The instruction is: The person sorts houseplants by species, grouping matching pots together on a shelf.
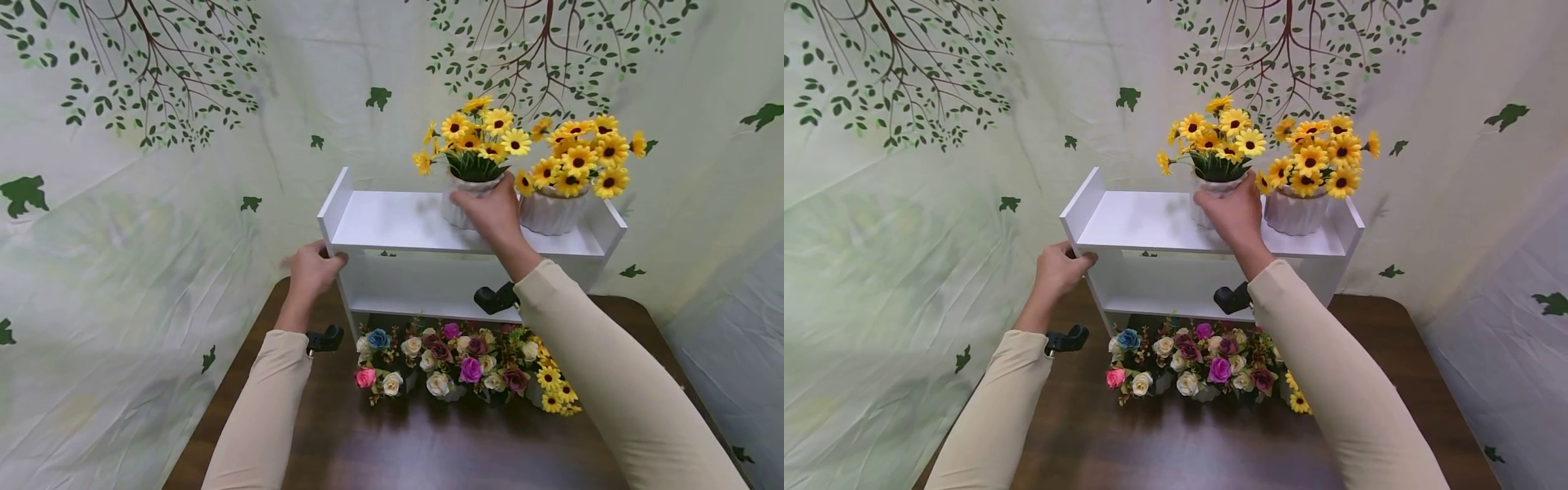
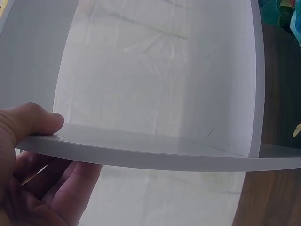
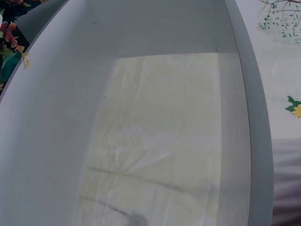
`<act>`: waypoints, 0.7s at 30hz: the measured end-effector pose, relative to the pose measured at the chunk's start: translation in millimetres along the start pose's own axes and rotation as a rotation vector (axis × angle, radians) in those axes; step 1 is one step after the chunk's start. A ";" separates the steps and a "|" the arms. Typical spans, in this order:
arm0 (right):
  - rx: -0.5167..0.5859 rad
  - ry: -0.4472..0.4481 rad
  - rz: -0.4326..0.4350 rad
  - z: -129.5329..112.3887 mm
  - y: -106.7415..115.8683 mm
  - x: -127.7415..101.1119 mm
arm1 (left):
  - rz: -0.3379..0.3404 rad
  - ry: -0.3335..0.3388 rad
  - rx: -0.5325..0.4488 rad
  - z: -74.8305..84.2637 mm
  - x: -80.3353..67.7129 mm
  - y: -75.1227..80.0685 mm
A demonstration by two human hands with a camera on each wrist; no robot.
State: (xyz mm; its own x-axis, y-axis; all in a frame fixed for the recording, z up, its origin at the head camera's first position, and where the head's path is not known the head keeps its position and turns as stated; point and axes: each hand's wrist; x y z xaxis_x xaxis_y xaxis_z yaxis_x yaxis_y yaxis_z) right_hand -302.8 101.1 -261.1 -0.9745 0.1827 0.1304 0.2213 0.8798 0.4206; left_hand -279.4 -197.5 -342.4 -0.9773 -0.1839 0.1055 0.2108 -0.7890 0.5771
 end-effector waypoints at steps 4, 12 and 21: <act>-0.014 0.022 -0.030 3.2 1.3 -4.2 | 0.006 -0.014 -0.009 -0.4 1.0 2.3; -0.071 0.359 -0.027 27.7 5.8 -63.7 | 0.008 -0.028 0.041 -1.4 1.3 3.6; -0.109 0.687 0.129 121.9 31.5 -129.6 | 0.010 -0.021 0.049 0.0 -0.7 1.5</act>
State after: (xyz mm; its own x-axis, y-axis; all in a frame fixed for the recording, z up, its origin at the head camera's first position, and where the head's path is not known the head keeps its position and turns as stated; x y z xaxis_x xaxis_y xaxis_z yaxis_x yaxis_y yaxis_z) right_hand -174.2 158.6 -374.2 -0.7039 -0.0670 0.7071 0.3709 0.8143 0.4464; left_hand -278.4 -198.5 -341.6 -0.9756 -0.1787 0.1279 0.2194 -0.7575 0.6149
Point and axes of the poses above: each hand's wrist, its own x-axis towards the middle knuckle, its own y-axis out of the back of the hand, z = x × y, and after that the axes turned 3 degrees about -x, right-handed
